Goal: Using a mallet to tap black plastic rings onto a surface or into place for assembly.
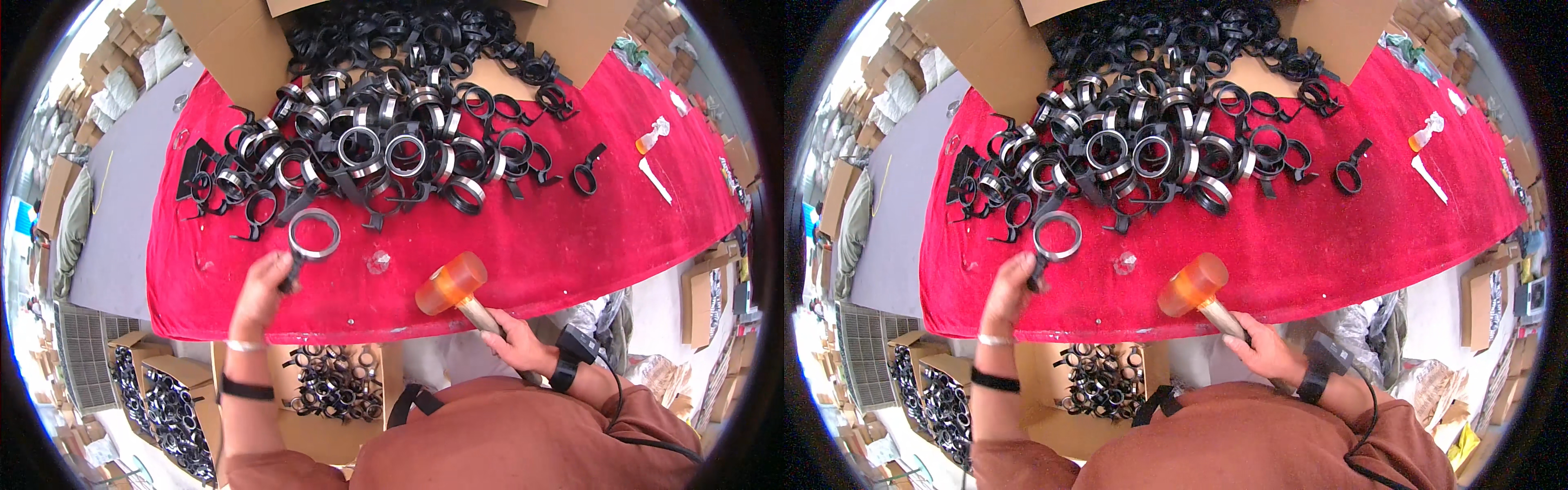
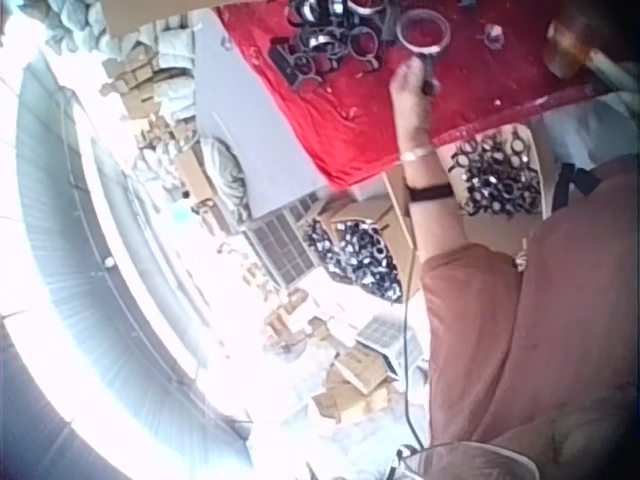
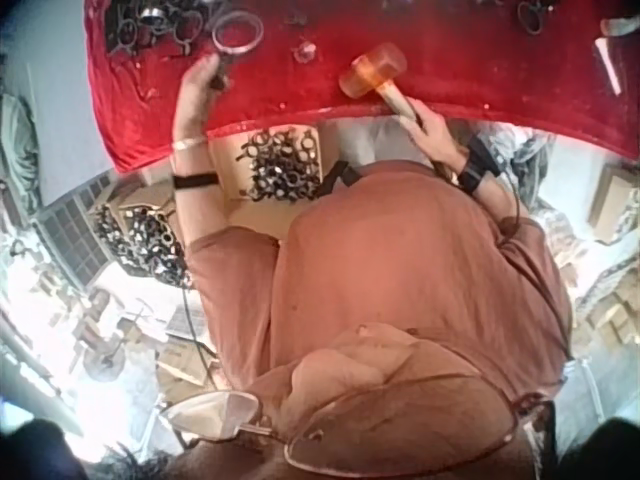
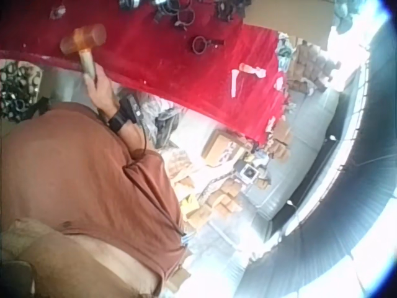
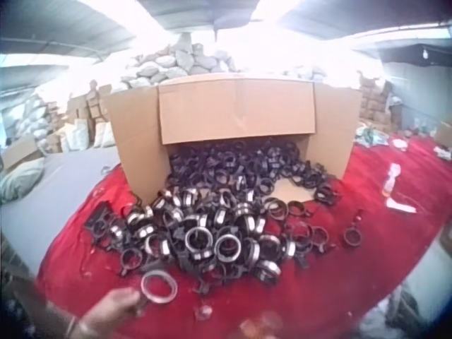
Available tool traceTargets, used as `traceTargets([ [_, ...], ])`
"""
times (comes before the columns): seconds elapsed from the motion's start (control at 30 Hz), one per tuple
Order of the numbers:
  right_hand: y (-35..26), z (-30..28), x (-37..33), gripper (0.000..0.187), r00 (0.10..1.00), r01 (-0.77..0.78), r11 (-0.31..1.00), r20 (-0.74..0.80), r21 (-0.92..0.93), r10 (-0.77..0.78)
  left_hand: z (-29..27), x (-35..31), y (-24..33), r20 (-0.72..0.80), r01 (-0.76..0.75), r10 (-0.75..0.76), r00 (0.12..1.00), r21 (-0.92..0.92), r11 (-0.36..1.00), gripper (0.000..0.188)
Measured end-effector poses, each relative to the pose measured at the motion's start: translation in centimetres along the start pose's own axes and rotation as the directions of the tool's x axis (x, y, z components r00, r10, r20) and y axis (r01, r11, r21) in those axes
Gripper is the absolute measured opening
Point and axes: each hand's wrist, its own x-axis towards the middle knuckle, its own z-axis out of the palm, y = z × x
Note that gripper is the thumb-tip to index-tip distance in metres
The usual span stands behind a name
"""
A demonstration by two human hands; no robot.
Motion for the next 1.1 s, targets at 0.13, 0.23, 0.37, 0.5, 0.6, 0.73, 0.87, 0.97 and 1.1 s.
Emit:
traceTargets([
  [0.13, -0.4, -0.4, -0.3, 0.037, 0.994, -0.063, 0.996, 0.097, 0.058, 0.057, 3.1, -8.2, -6.6, -0.147, 0.03, -0.022, 0.989, 0.053, 0.998, 0.028],
  [0.23, -0.3, 0.3, -0.9, 0.042, 0.987, -0.104, 0.962, 0.145, 0.252, 0.069, 5.7, -11.5, -12.3, -0.259, 0.032, -0.04, 0.965, -0.038, 0.999, 0.031],
  [0.37, -2.9, 0.7, -1.3, 0.046, 0.979, -0.06, 0.982, 0.201, 0.18, 0.023, 7.4, -12.7, -16.5, -0.344, -0.009, -0.004, 0.939, -0.037, 0.999, 0.034],
  [0.5, -6.1, 3.6, -1.2, 0.05, 0.951, 0.284, 0.959, 0.131, -0.02, -0.279, 7.5, -11.7, -19.9, -0.365, -0.083, 0.068, 0.928, -0.024, 0.996, 0.036],
  [0.6, -7.6, 6.1, -0.8, 0.053, 0.825, 0.565, 0.815, 0.104, -0.127, -0.555, 7.9, -11.2, -19.9, -0.384, -0.152, 0.139, 0.913, -0.005, 0.988, 0.037],
  [0.73, -5.2, 8.4, 0.0, 0.054, 0.824, 0.56, 0.662, 0.257, -0.497, -0.504, 7.3, -11.3, -20.1, -0.342, -0.147, 0.184, 0.921, 0.13, 0.98, 0.039],
  [0.87, -5.9, 8.0, -0.4, 0.053, 0.865, 0.5, 0.78, 0.262, -0.376, -0.428, 8.0, -11.7, -18.1, -0.33, -0.175, 0.162, 0.93, -0.01, 0.985, 0.036],
  [0.97, -9.2, 7.5, 0.4, 0.053, 0.803, 0.595, 0.733, 0.223, -0.329, -0.552, 7.7, -11.5, -16.8, -0.378, -0.095, 0.061, 0.924, -0.072, 0.993, 0.037],
  [1.1, -14.4, 8.2, 1.6, 0.054, 0.673, 0.734, 0.636, 0.128, -0.24, -0.728, 7.9, -11.0, -15.5, -0.388, -0.041, -0.043, 0.921, -0.205, 0.978, 0.036],
])
